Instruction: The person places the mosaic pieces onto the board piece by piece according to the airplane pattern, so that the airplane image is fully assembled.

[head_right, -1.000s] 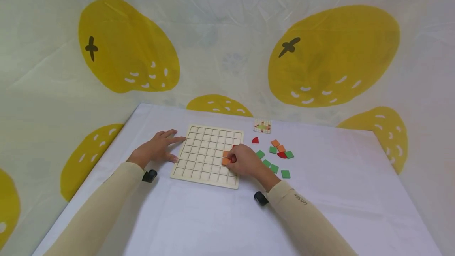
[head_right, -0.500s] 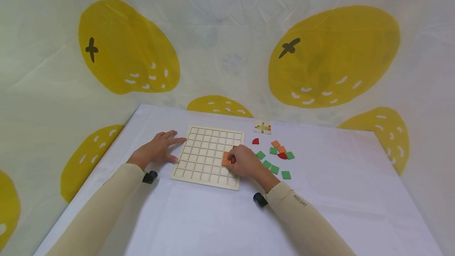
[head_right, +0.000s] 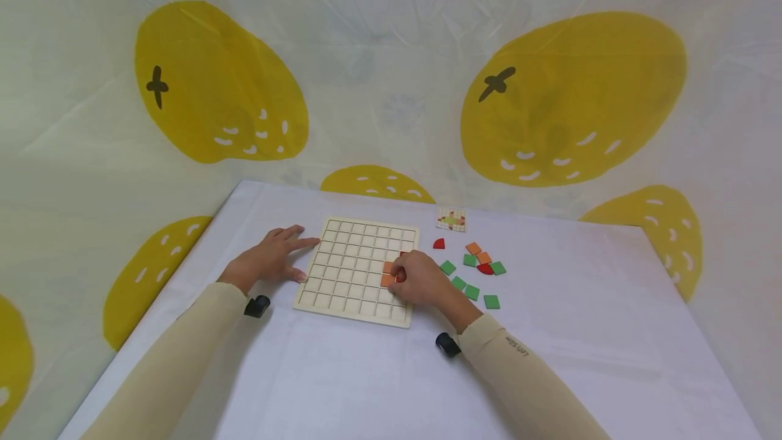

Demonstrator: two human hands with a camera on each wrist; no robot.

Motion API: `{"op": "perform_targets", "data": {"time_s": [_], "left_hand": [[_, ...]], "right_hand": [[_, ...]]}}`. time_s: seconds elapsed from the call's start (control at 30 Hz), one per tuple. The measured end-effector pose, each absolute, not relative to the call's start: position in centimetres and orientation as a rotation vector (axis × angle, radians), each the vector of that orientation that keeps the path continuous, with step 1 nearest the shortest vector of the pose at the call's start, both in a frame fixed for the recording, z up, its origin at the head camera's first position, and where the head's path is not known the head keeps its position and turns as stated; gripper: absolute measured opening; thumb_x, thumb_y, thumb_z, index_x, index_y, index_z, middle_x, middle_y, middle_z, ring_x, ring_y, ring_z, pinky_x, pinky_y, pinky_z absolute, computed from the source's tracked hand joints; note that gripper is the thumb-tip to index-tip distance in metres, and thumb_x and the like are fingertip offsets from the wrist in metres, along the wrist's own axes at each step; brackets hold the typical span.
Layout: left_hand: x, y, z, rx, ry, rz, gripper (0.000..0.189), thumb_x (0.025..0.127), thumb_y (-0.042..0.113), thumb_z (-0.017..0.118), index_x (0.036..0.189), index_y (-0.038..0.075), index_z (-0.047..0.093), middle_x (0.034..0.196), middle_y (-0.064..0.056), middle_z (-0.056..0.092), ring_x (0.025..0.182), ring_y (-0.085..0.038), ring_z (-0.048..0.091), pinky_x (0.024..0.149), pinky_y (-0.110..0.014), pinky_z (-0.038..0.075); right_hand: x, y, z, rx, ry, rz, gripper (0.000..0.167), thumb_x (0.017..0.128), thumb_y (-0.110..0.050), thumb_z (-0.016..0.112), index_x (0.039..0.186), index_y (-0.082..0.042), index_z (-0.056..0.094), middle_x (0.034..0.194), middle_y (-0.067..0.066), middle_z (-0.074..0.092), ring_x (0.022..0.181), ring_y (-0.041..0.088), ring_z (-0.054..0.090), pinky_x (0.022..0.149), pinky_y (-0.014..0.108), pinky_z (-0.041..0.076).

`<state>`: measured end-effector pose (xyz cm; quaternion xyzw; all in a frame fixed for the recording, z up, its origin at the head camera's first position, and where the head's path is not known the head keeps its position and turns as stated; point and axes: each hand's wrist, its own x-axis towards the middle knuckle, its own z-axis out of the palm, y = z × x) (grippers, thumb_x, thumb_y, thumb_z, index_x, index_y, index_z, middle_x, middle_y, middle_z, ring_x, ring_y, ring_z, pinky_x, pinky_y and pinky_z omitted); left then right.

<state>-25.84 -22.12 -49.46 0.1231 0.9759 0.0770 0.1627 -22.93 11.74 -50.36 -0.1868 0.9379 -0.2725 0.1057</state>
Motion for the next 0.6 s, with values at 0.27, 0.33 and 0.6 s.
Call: {"op": "perform_targets", "data": {"time_s": [0.27,0.33,0.6], "left_hand": [[-26.0,-22.0,-49.3,0.349,2.779,0.224,0.092,0.081,0.051,0.082,0.161,0.041,0.037,0.176,-0.009,0.020,0.158,-0.045,0.021,0.123,-0.063,0.036],[-26.0,-22.0,-49.3,0.353,2.781,0.222,0.092,0.081,0.051,0.082,0.161,0.040,0.037,0.175,-0.010,0.021,0.158,-0.045,0.022,0.123,-0.063,0.036],[-25.7,-22.0,-49.4,0.362,2.787,0.206,0.093,0.080,0.051,0.082,0.161,0.039,0.038,0.175,-0.011,0.022,0.157,-0.046,0.024,0.122,-0.063,0.036]], "right_hand": [[-23.2,12.2,-50.3,-0.533,2.767,-0.803,0.014,0.088,-0.023,0.084,0.099,-0.017,0.077,0.080,-0.001,0.060,0.083,0.018,0.055,0.069,0.029,0.048],[-23.3,12.5,-50.3,-0.523,2.774,-0.777,0.012,0.089,-0.024,0.084,0.097,-0.018,0.077,0.081,-0.001,0.061,0.084,0.018,0.055,0.071,0.029,0.048],[-23.5,14.9,-50.2,-0.398,2.766,-0.808,0.019,0.089,-0.022,0.082,0.105,-0.014,0.078,0.083,0.001,0.062,0.081,0.018,0.057,0.067,0.029,0.050]]}}
